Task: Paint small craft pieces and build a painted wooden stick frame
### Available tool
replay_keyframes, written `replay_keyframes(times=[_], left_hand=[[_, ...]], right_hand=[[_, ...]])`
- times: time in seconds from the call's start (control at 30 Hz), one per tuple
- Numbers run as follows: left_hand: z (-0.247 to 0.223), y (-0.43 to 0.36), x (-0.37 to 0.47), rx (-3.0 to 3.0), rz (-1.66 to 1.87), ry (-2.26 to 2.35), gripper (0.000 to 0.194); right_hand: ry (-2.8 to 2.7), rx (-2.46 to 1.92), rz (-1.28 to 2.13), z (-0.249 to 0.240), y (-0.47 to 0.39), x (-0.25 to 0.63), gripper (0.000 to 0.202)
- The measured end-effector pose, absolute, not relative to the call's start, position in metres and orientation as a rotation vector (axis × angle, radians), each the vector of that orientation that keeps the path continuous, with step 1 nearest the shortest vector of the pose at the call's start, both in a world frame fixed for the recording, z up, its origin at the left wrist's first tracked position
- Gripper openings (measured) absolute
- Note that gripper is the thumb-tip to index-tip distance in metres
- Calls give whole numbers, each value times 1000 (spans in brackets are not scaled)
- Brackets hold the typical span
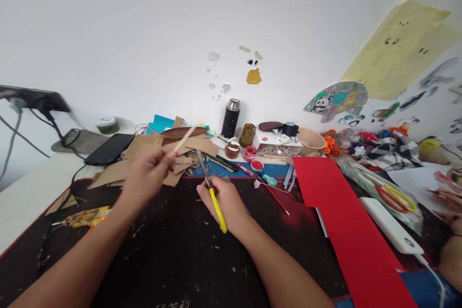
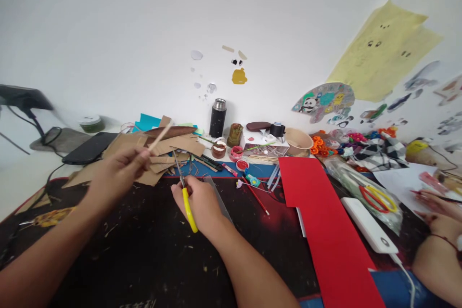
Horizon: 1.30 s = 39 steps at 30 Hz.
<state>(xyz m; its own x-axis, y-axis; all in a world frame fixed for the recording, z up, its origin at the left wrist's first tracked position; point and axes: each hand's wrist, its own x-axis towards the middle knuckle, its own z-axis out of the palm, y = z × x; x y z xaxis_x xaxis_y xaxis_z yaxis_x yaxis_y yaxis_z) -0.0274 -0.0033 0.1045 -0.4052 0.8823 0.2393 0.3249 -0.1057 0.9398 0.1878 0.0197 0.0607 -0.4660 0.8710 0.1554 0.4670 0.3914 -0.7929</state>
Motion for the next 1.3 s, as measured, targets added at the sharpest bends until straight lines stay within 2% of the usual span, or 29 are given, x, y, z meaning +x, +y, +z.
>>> replay_keyframes(times=[0.13, 0.27, 0.47, 0.57, 0.77, 1.0, 1.1, 1.3], left_hand=[[107, 1, -43, 1075, 1813, 1628, 29], [104, 5, -40, 1109, 1829, 1569, 25], [106, 7, -41, 1051, 1911, 1440, 23], [109, 6, -49, 1014, 1937, 1375, 20], [109, 6, -62, 980, 1991, 1309, 18], [107, 8, -65, 946, 2057, 1266, 30], [107, 8, -62, 949, 2043, 1256, 30], [103, 5, -55, 1004, 1943, 1266, 35]], right_hand=[[-2157, -1110, 937, 58, 14, 187, 21], [-2257, -1124, 927, 60, 6, 184, 26], [-2510, -1113, 757, 67, -4, 174, 50], [-2623, -1058, 692, 66, -12, 166, 55], [-2699, -1096, 600, 70, -25, 163, 53], [-2649, -1188, 563, 84, -30, 171, 50], [-2781, -1198, 488, 80, -32, 169, 51], [-3001, -1049, 357, 71, -40, 166, 42]])
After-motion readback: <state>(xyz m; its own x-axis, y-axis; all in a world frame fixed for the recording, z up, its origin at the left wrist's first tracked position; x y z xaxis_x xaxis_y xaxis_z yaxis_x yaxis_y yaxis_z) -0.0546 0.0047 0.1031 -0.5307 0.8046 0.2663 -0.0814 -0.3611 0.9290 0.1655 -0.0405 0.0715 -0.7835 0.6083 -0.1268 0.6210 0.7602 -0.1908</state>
